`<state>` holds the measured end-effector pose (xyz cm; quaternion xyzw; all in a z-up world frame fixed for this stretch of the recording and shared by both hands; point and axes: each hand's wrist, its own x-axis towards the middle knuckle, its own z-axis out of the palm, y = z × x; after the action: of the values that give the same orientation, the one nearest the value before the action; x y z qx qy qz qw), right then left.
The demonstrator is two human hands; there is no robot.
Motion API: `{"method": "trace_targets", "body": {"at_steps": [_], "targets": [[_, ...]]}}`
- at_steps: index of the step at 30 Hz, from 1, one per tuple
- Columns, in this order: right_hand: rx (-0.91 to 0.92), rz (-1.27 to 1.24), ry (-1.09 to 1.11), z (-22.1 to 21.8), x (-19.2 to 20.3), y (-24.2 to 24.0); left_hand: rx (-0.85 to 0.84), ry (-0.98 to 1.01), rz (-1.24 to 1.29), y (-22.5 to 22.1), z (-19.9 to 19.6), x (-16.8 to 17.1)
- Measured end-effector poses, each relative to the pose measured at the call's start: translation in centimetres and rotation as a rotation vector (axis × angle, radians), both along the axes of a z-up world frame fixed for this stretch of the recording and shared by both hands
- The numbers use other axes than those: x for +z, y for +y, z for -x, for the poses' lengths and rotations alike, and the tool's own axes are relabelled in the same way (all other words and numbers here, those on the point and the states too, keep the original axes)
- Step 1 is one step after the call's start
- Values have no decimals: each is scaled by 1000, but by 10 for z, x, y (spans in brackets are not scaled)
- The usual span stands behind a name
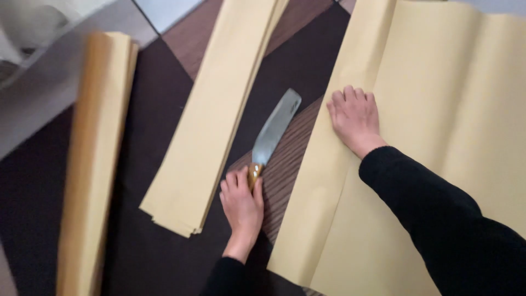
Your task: Cutting large sheets of paper into long strips by folding to create a crease and then slicing along the crease with a knife.
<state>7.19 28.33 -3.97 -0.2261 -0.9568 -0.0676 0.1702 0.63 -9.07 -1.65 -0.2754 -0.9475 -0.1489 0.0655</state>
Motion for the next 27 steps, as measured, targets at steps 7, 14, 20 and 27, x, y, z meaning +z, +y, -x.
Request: {"method": "trace_targets", "body": {"at_steps": [7,14,20,27], "targets": [[-52,592,-417,-47,85,-35,-103,160,52,-63,-85,34],[166,395,-590,-136,132,-114,-563,15,187,-95,-161,50],[75,613,-285,-180,94,-139,-535,-121,217,-90,-156,57],[-446,1154,-99,-166,115,-143,124,-997,-687,-108,-117,87]]}}
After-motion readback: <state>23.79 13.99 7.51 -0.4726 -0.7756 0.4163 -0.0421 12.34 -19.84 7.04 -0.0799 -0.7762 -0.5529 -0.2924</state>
